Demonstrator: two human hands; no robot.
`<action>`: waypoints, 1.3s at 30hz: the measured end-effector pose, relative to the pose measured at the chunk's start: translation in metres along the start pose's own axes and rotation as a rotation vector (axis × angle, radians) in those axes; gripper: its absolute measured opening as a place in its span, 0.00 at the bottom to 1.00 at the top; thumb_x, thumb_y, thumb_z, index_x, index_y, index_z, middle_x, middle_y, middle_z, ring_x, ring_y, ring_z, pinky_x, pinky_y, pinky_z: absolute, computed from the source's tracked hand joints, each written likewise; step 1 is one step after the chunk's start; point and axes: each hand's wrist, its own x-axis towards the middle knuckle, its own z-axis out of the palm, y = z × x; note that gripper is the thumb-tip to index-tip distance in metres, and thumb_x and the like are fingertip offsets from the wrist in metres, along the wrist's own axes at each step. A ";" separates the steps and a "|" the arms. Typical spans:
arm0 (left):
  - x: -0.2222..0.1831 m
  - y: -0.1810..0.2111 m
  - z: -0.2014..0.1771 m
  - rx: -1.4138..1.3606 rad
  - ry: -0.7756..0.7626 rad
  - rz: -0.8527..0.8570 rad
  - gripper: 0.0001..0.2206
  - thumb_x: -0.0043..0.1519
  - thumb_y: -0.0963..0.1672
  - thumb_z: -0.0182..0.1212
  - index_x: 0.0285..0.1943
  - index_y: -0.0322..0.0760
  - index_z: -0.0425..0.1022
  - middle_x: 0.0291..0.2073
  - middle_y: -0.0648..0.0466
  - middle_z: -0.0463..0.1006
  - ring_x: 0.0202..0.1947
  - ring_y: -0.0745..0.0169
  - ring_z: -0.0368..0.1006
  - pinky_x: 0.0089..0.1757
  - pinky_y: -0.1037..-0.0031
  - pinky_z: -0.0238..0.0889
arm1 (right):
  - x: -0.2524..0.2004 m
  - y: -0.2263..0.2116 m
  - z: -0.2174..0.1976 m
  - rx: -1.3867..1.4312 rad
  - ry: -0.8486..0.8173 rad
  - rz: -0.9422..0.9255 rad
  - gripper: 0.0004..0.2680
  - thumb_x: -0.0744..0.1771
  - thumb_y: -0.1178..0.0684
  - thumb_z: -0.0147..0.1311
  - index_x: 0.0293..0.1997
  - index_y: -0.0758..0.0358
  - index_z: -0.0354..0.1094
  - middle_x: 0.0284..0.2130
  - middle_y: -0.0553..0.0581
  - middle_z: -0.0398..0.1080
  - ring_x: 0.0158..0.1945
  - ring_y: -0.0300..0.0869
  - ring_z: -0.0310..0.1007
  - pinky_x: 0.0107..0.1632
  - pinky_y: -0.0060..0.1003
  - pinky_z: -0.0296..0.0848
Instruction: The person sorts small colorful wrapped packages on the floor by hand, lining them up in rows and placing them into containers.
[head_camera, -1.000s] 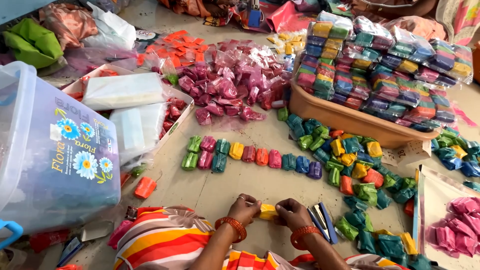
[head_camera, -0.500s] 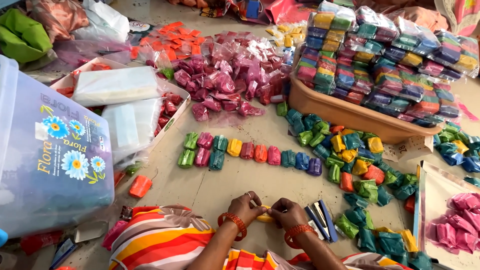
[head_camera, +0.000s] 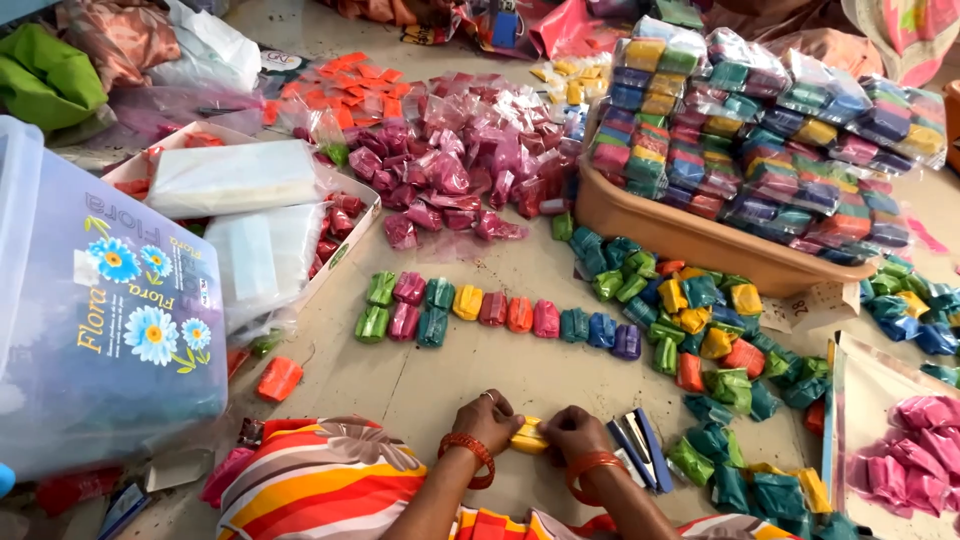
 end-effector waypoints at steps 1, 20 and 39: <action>0.003 -0.002 0.000 -0.049 0.013 -0.026 0.17 0.53 0.52 0.72 0.41 0.39 0.78 0.36 0.49 0.85 0.40 0.54 0.82 0.45 0.67 0.73 | 0.012 0.011 -0.002 0.184 0.002 0.050 0.12 0.61 0.50 0.68 0.35 0.68 0.70 0.20 0.58 0.71 0.19 0.43 0.69 0.22 0.38 0.67; -0.058 0.038 -0.027 0.304 0.088 0.517 0.16 0.53 0.42 0.70 0.51 0.49 0.78 0.50 0.48 0.71 0.52 0.41 0.68 0.51 0.56 0.67 | 0.012 0.015 0.007 0.265 -0.053 -0.112 0.07 0.63 0.59 0.63 0.41 0.69 0.73 0.32 0.59 0.79 0.33 0.45 0.81 0.35 0.38 0.81; 0.043 -0.008 -0.042 0.893 0.548 0.443 0.17 0.60 0.41 0.54 0.59 0.33 0.73 0.47 0.47 0.73 0.53 0.47 0.70 0.52 0.68 0.68 | -0.035 -0.047 -0.012 0.283 -0.194 0.053 0.07 0.68 0.56 0.55 0.45 0.71 0.70 0.38 0.61 0.75 0.36 0.47 0.83 0.43 0.41 0.85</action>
